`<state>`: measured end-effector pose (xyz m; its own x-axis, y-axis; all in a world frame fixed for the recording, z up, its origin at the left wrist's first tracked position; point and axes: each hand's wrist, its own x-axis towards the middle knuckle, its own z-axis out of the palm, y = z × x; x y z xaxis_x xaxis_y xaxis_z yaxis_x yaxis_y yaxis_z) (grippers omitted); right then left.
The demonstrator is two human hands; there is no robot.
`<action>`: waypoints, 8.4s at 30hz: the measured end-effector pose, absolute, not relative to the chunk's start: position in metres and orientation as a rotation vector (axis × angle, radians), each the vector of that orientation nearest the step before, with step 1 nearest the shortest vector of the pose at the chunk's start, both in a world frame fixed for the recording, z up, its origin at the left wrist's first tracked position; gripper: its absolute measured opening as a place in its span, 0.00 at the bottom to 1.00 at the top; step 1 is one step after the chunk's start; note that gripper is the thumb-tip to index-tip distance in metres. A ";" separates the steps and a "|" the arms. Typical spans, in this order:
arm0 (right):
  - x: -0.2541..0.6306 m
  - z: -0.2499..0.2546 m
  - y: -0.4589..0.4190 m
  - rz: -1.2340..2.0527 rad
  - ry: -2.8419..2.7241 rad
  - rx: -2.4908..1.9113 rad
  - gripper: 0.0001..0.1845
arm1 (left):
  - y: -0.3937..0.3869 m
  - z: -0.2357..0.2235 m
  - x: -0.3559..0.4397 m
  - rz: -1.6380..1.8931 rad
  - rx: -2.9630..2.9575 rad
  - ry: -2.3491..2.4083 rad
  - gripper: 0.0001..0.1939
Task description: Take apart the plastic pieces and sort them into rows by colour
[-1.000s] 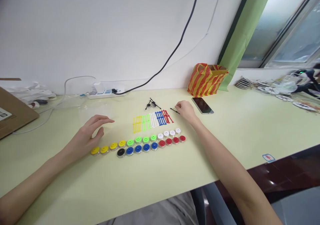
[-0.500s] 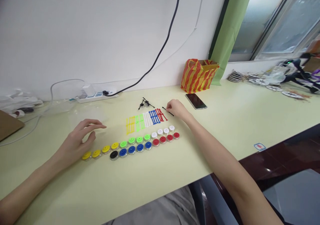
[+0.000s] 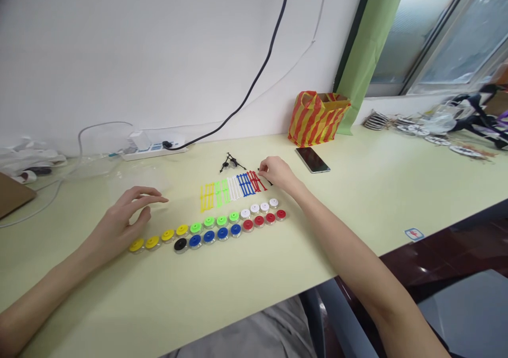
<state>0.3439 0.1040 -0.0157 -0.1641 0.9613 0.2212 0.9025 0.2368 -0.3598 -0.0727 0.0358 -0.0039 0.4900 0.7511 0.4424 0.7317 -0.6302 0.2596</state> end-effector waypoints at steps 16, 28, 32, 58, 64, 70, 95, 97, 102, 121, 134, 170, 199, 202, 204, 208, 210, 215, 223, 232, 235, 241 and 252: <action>0.329 -0.009 0.094 0.128 -2.238 -1.760 0.08 | 0.035 -0.004 -0.072 0.834 2.673 1.324 0.15; 0.330 -0.009 0.094 0.104 -2.239 -1.797 0.08 | 0.033 0.000 -0.068 0.839 2.633 1.345 0.15; 0.327 -0.012 0.095 0.104 -2.231 -1.800 0.08 | 0.033 -0.001 -0.069 0.821 2.640 1.350 0.15; 0.348 -0.019 0.104 0.131 -2.142 -1.862 0.09 | 0.035 -0.003 -0.070 0.821 2.651 1.320 0.15; 0.346 -0.017 0.102 0.140 -2.145 -1.860 0.09 | 0.034 -0.002 -0.070 0.828 2.668 1.325 0.15; 0.343 -0.015 0.100 0.141 -2.149 -1.860 0.09 | 0.034 -0.003 -0.070 0.817 2.657 1.342 0.15; 0.332 -0.010 0.095 0.163 -2.089 -1.664 0.11 | 0.038 -0.012 -0.077 0.828 2.671 1.298 0.16; 0.323 -0.010 0.102 0.187 -2.069 -1.602 0.12 | 0.037 -0.013 -0.076 0.841 2.665 1.297 0.16; 0.297 -0.006 0.145 0.128 -2.137 -1.635 0.13 | 0.032 -0.010 -0.070 0.859 2.653 1.292 0.16; 0.281 -0.016 0.197 0.169 -2.227 -1.725 0.08 | 0.026 -0.009 -0.066 0.845 2.661 1.284 0.18; 0.273 0.008 0.189 0.097 -2.032 -1.669 0.09 | 0.027 -0.008 -0.066 0.841 2.660 1.317 0.18; 0.191 0.003 -0.025 0.672 -1.792 -0.792 0.11 | 0.006 0.006 0.000 1.225 2.537 1.097 0.09; 0.249 0.040 0.006 1.510 -1.729 -0.387 0.16 | -0.009 0.010 0.009 1.269 2.692 0.677 0.04; 0.272 0.039 0.030 1.079 -1.732 -0.620 0.14 | 0.001 0.008 0.001 1.367 2.651 0.780 0.05; 0.293 0.031 0.052 0.615 -1.674 -0.886 0.11 | 0.006 0.005 -0.001 1.388 2.658 0.805 0.06; 0.333 0.003 0.092 0.063 -1.569 -1.382 0.08 | 0.010 -0.002 0.000 1.311 2.728 0.766 0.04; 0.346 -0.009 0.103 0.064 -1.610 -1.478 0.08 | 0.011 -0.003 0.002 1.286 2.761 0.748 0.04; 0.363 -0.020 0.112 0.071 -1.867 -1.636 0.08 | 0.010 -0.001 0.003 1.334 2.742 0.808 0.02; 0.384 -0.010 0.110 0.173 -2.281 -1.714 0.23 | 0.007 0.002 0.004 1.288 2.716 0.918 0.03; 0.377 -0.013 0.108 0.008 -2.063 -1.977 0.09 | 0.008 0.001 0.004 1.309 2.717 0.870 0.03; 0.374 -0.021 0.113 0.055 -2.040 -1.979 0.08 | 0.009 -0.001 0.003 1.270 2.729 0.877 0.02; 0.379 -0.024 0.116 0.111 -2.044 -1.918 0.04 | 0.008 -0.002 0.002 1.202 2.709 0.955 0.03; 0.374 -0.011 0.110 0.352 -2.181 -1.704 0.05 | 0.007 -0.002 0.003 1.209 2.705 0.962 0.02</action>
<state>0.3740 0.1104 -0.0108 -0.2157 0.9691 0.1199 0.8822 0.2460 -0.4016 0.0025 0.0075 -0.0020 0.5081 0.5468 0.6655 0.5260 -0.8088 0.2630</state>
